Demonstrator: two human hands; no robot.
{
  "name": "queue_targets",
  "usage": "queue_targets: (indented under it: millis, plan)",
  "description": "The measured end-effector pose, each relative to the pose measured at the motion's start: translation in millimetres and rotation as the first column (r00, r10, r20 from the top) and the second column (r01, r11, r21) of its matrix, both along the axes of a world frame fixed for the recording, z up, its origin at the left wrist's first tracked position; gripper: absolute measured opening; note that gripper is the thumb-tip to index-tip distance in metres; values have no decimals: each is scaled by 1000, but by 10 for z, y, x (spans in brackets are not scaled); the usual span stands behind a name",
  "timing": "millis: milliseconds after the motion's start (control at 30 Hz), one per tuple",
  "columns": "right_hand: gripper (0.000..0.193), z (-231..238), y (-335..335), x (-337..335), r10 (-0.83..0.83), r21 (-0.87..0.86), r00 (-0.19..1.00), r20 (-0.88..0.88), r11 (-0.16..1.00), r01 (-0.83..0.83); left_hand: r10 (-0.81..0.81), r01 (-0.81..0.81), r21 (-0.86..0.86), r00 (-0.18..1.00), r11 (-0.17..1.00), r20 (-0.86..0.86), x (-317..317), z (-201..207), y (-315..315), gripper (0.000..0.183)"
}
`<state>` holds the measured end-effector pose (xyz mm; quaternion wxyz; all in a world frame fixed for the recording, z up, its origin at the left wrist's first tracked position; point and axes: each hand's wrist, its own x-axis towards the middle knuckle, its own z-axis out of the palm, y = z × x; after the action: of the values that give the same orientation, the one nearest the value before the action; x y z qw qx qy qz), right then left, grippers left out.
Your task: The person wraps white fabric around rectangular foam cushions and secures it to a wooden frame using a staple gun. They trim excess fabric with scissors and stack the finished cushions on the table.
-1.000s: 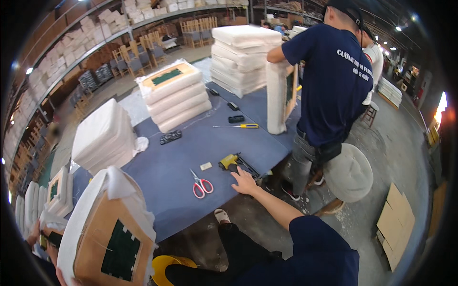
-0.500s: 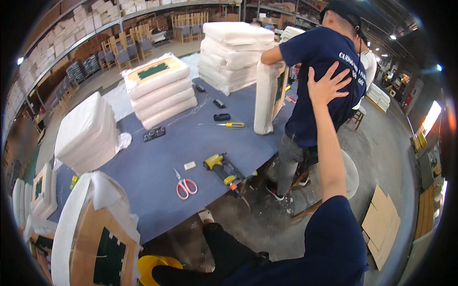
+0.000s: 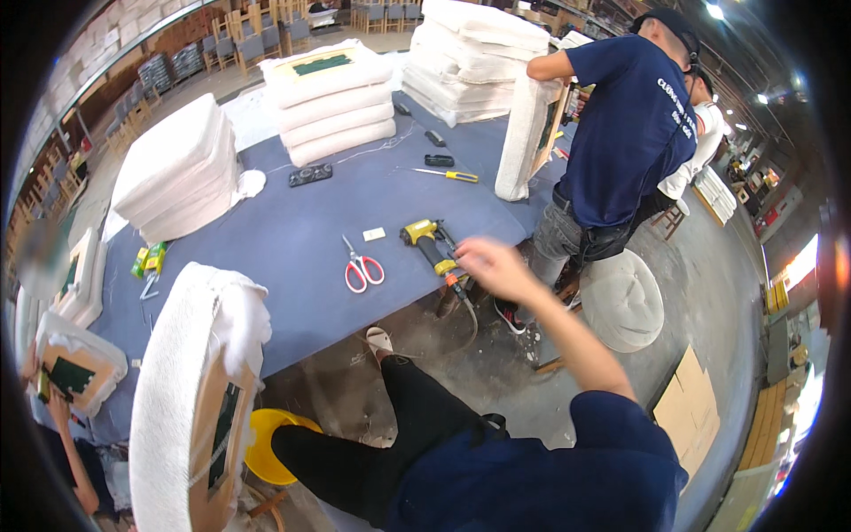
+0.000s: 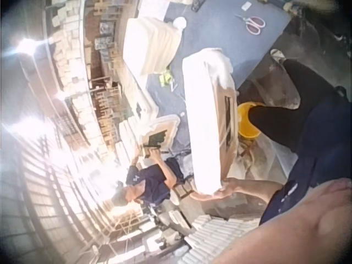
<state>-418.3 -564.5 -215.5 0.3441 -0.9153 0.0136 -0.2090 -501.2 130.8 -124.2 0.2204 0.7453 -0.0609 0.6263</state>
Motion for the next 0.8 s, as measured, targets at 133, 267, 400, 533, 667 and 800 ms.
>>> queue_targets:
  millis: [133, 267, 400, 533, 667, 800]
  plan:
    - [72, -445, 1597, 430, 588, 761, 752, -297, 622, -185, -187, 160, -261, 979, 952, -83, -632, -530, 361, 54]
    - [109, -333, 2686, 740, 813, 978, 578, -77, -51, 203, -397, 178, -703, 904, 688, -160, -1185, -655, 612, 51]
    - [104, 61, 3220, 1083, 839, 977, 541, 59, -159, 140, -392, 89, -774, 894, 626, -214, -1080, -490, 143, 55]
    - [76, 631, 3074, 1031, 832, 981, 527, 175, -101, -166, -447, 351, -607, 895, 713, -8, -939, -151, 39, 44]
    - [75, 1013, 2892, 1124, 679, 923, 647, 347, -124, -365, -653, 625, -457, 748, 633, 118, -172, 149, 47, 57]
    - [70, 701, 2941, 1567, 488, 974, 860, 153, 73, -215, -489, 310, -509, 831, 803, -265, 806, -441, 495, 53]
